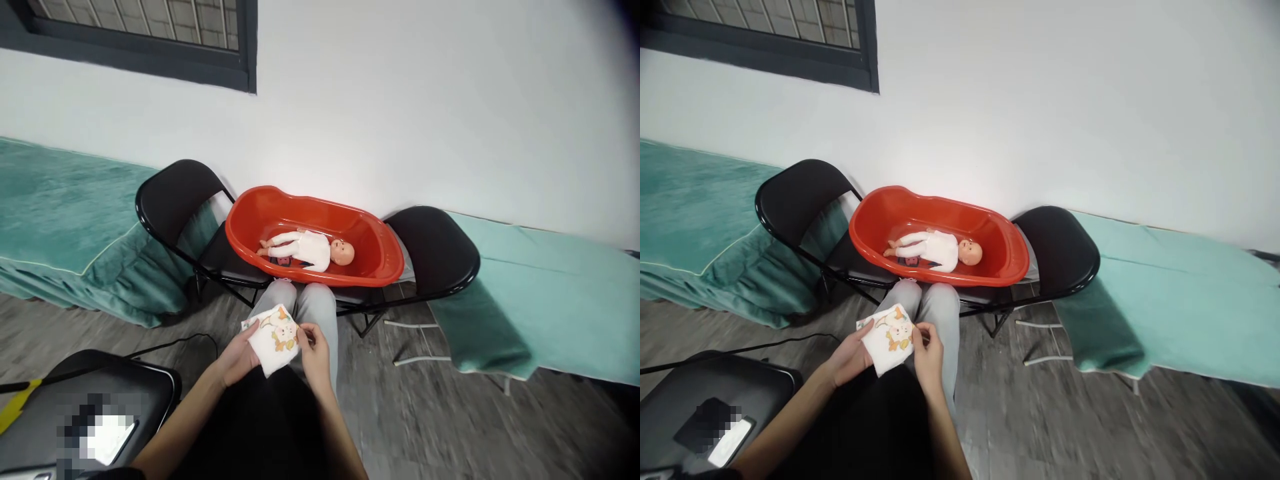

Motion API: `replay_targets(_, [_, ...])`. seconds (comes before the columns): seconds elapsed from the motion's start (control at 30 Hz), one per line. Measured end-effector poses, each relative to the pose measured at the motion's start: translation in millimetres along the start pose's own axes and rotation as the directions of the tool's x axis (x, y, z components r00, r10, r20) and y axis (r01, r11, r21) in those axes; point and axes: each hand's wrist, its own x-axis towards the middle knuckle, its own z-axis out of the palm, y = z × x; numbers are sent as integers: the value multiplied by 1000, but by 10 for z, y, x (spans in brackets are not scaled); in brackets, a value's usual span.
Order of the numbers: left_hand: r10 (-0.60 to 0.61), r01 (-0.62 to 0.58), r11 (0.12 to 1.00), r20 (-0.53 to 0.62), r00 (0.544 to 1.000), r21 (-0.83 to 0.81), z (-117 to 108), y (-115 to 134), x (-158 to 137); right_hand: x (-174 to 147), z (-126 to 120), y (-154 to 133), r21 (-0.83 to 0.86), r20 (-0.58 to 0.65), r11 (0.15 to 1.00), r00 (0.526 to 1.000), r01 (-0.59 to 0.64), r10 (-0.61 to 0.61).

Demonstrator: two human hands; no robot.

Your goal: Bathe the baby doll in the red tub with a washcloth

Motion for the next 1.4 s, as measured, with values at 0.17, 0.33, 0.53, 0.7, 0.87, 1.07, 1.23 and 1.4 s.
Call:
replay_targets(0.17, [-3, 2, 998, 18, 1000, 69, -12, -16, -99, -42, 51, -107, -79, -12, 994, 997, 79, -80])
replay_targets(0.33, [-39, 27, 990, 84, 996, 136, 64, -132, -194, -122, 163, -197, -178, 45, 972, 988, 151, -145])
replay_targets(0.53, [-95, 72, 985, 147, 984, 156, 175, -191, -228, -149, 167, -216, -202, 8, 974, 995, 103, -104])
replay_targets(0.7, [-54, 38, 971, 60, 997, 235, 191, -201, -69, -73, 123, -199, -173, -31, 984, 998, 48, -55])
replay_targets(0.87, [80, -48, 957, -104, 991, 285, 150, -193, 214, 57, 136, -11, -178, -82, 984, 996, 17, -32])
replay_targets(1.07, [154, -84, 943, -198, 968, 323, 81, -101, 592, 268, 123, 292, 195, 111, 964, 981, -179, 160])
replay_targets(1.23, [153, -92, 921, -136, 979, 378, -88, 17, 912, 443, 104, 350, 240, 404, 891, 874, -386, 270])
replay_targets(1.4, [157, -83, 885, -126, 980, 458, -242, 221, 1125, 660, 299, 397, 268, 320, 854, 878, -445, 357])
